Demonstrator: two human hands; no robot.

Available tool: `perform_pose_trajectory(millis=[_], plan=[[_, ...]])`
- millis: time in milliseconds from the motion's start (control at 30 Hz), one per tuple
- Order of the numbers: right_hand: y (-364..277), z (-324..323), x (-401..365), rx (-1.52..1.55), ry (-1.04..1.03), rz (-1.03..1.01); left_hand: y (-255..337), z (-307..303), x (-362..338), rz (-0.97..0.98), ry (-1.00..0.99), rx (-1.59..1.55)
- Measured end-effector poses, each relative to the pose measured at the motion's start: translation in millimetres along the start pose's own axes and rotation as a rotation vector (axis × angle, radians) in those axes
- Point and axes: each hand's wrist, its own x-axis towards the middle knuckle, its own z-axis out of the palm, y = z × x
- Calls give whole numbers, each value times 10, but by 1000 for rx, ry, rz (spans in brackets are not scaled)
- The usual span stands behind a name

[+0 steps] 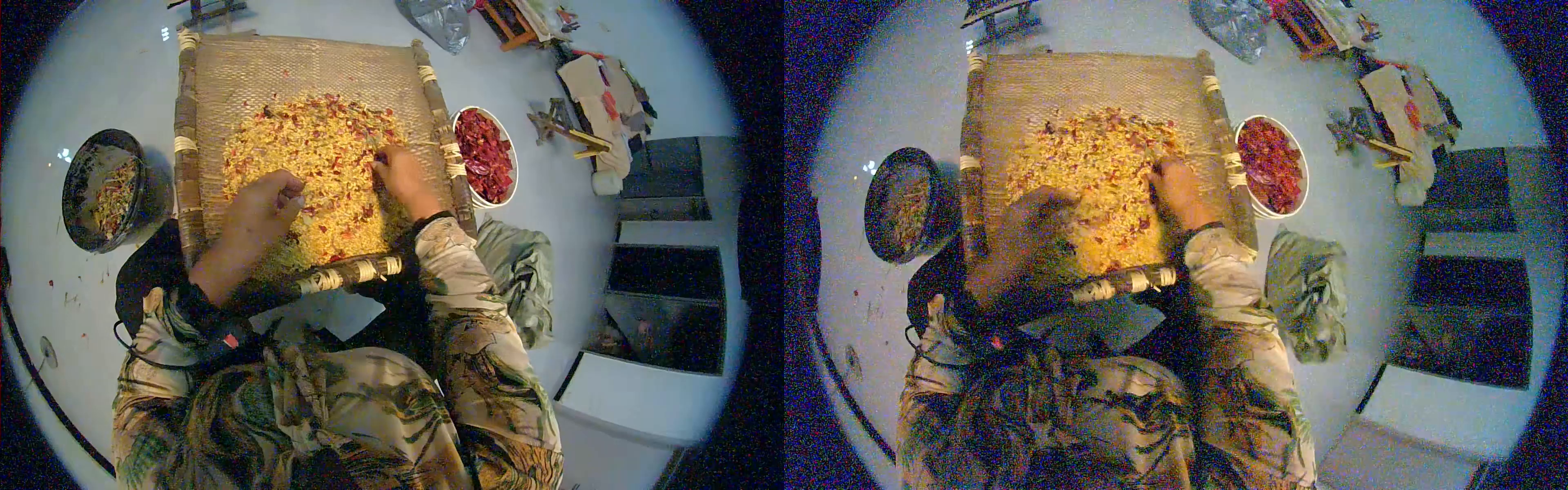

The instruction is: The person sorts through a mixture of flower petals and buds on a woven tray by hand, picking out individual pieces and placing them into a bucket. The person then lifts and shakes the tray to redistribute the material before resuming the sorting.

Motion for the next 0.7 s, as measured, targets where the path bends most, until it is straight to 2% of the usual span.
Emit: perform_pose_trajectory(millis=[100,233,267,367,467,567,667,700], plan=[[-148,37,39,-49,-20,78,95,-57,6,28,-6,24],[-234,-129,22,24,-66,16,148,-94,-30,77,33,51],[-211,-112,27,118,-26,40,156,-101,-30,59,24,37],[100,70,107,657,-55,58,187,-112,-39,47,10,8],[-37,-160,44,1000,-161,325,175,-94,-40,83,22,3],[-65,-310,-1,1175,-168,413,143,-73,-48,46,26,6],[-93,-397,-66,1610,-196,449,165,-71,-34,49,27,29],[-92,-410,-85,1657,-192,455,141,-62,-30,61,28,42]])
